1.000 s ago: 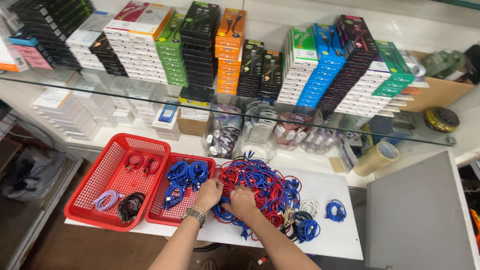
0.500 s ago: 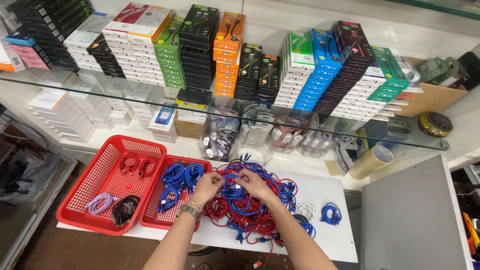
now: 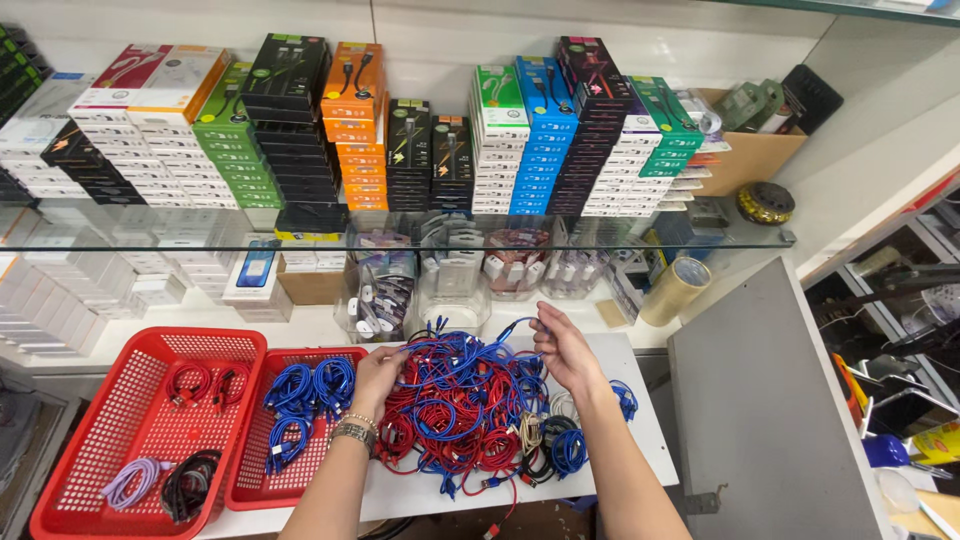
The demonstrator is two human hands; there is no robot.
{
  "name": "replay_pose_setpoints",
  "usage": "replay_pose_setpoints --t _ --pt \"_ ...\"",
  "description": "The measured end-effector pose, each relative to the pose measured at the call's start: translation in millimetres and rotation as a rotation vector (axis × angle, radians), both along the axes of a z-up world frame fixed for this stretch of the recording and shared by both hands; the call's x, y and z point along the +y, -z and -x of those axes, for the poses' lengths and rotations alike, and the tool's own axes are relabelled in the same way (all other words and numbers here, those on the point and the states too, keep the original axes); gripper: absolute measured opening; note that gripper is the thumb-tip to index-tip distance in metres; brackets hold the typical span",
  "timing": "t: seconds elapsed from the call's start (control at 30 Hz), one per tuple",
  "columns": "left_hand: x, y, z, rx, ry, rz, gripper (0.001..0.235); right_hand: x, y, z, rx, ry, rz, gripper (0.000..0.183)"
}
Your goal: The person untangles and sorts a pile of red, blue, and black cables on a counter. They coil each cable and place it into one of two red baskets. The person handles the cables one at a time, separating them by color and type.
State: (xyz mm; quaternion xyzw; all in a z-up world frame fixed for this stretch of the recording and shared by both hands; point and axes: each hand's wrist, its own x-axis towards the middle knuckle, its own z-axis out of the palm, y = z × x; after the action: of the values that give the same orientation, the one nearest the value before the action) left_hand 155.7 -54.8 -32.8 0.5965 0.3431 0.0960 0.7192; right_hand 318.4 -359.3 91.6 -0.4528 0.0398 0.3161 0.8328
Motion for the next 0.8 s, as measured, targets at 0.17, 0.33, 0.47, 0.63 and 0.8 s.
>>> replay_pose_setpoints --t 0.17,0.33,0.47,0.63,0.8 --pt "-39.5 -69.8 -11.1 0.016 0.18 -0.679 0.051 6.2 -62.2 15.2 -0.286 -0.182 0.135 0.045" --pt "-115.2 -129.2 -27.8 -0.431 0.357 -0.781 0.074 33.9 -100.8 44.9 -0.356 -0.387 0.111 0.048" --pt "-132.3 -139.1 -36.1 -0.182 0.444 -0.635 0.062 24.8 -127.0 43.8 -0.396 -0.47 0.076 0.046" --pt "-115.8 -140.7 -33.5 -0.021 0.335 -0.931 0.052 1.4 -138.5 29.2 -0.604 -0.52 0.373 0.039" --pt "-124.4 -162.2 -36.5 -0.541 0.399 -0.75 0.07 11.6 -121.1 24.2 -0.758 -0.637 0.488 0.023"
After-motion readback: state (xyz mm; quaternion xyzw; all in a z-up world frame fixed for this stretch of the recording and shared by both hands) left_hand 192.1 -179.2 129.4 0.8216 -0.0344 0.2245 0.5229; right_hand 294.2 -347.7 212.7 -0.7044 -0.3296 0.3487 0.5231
